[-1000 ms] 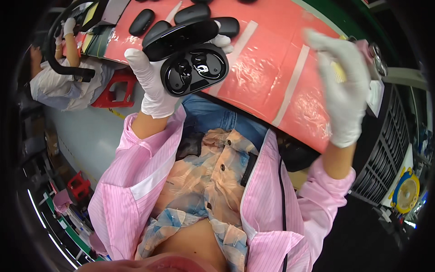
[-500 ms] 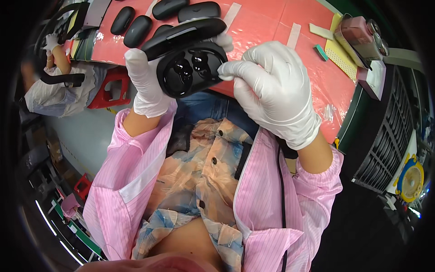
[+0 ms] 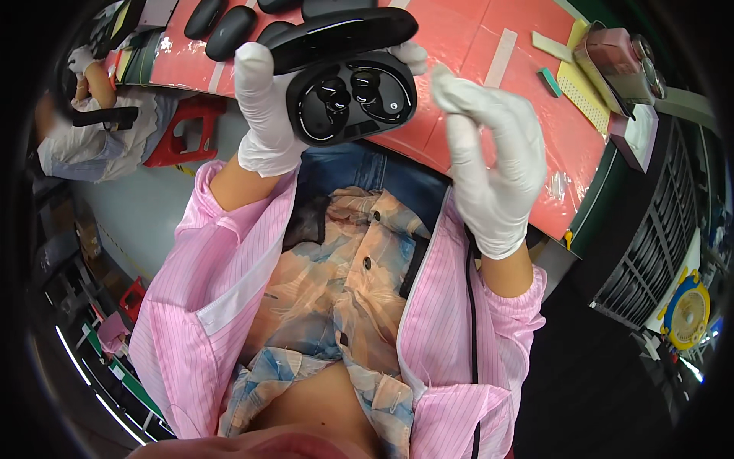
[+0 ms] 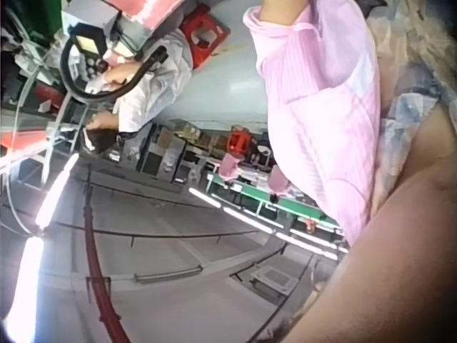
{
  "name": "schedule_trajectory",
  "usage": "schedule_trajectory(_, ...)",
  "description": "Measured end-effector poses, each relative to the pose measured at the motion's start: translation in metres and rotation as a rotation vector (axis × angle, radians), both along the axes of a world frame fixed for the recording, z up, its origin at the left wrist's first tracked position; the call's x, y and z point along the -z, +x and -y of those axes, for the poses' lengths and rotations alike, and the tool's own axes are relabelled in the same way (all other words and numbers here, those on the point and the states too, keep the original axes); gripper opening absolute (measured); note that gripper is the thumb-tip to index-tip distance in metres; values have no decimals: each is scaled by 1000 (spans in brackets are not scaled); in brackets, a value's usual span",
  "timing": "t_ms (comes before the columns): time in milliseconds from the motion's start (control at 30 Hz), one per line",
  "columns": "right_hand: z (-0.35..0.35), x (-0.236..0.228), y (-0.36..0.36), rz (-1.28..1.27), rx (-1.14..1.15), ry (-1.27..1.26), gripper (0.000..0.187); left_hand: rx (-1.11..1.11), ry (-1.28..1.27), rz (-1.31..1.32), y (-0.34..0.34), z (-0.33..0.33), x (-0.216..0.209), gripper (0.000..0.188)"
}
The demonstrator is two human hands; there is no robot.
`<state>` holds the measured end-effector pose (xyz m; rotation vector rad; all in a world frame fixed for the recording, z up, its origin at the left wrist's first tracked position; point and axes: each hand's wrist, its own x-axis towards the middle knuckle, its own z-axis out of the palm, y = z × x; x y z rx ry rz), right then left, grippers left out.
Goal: Cleaning and inspecting electronic earbud charging cases with a cloth.
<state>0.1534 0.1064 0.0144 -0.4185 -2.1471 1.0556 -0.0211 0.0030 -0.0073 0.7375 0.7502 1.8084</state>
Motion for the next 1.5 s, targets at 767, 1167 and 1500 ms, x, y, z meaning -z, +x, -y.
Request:
schedule_trajectory(767,-16,-3,-16,99,19,643,37,-18,-119,-35,13,19,-9,70)
schedule_trajectory(1167,11,15,9,164,-4,224,27,-192,-471,179,17,11,-15,79)
schedule_trajectory(1500,16,55,10,-172,223,-701,18,315,-75,1044,5,17,-22,71)
